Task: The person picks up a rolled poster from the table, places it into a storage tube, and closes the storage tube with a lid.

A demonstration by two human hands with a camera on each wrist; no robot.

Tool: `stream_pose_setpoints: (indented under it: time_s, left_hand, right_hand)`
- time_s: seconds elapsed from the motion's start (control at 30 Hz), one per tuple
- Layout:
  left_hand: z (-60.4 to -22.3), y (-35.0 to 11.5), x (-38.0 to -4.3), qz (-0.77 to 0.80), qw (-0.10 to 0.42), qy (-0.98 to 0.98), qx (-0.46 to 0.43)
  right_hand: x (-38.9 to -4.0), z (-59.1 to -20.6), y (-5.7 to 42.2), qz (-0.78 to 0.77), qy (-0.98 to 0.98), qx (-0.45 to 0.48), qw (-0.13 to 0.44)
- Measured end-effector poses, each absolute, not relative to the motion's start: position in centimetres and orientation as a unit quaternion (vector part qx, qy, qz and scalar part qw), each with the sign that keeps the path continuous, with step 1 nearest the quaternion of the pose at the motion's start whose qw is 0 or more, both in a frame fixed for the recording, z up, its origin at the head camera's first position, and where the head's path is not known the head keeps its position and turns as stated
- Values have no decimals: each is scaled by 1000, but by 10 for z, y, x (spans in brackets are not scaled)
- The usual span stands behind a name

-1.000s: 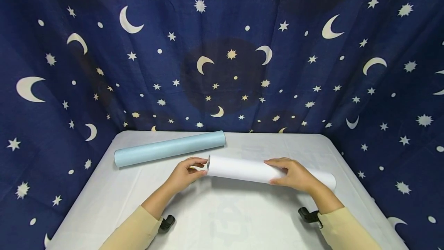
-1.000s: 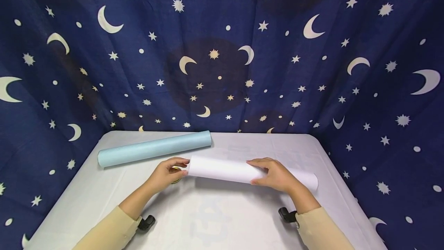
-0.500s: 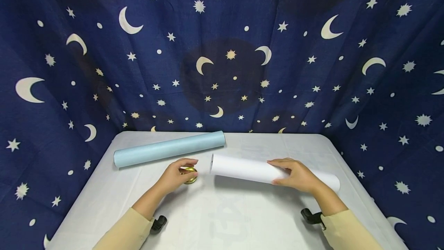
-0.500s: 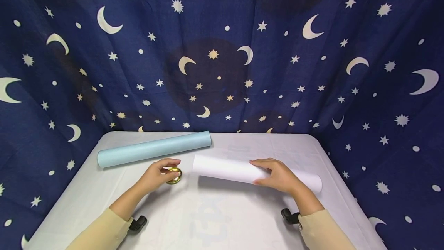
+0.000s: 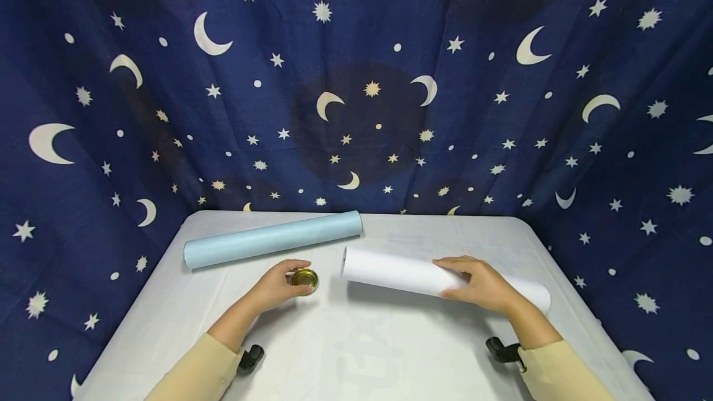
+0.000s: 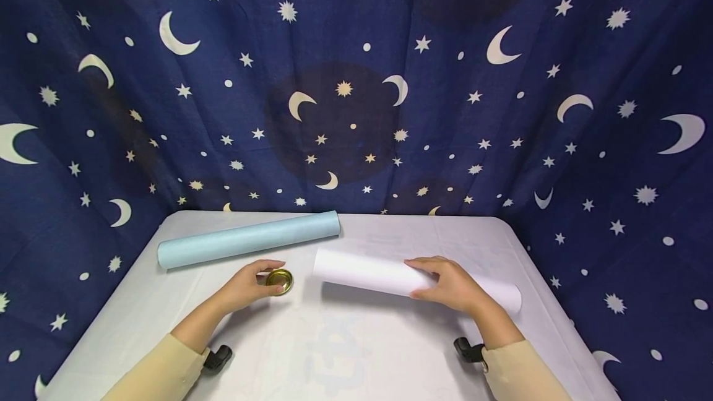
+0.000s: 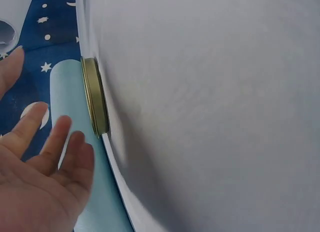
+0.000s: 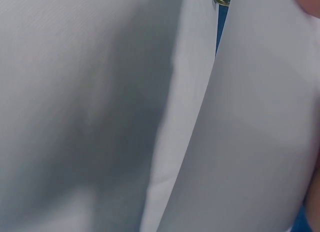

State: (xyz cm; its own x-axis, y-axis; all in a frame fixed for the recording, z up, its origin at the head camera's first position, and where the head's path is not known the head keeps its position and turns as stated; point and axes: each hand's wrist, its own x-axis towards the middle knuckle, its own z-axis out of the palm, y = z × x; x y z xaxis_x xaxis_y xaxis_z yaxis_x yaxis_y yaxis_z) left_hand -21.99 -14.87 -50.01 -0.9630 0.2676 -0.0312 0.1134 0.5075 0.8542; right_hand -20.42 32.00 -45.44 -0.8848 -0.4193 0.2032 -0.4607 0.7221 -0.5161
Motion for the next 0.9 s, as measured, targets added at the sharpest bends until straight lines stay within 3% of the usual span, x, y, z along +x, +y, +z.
stream_pose_setpoints:
  time_s: [0.9]
  left_hand:
    - [-506, -144, -239, 340, 99, 928, 119]
  right_hand:
    - [-204, -458, 327, 308, -925, 223, 23]
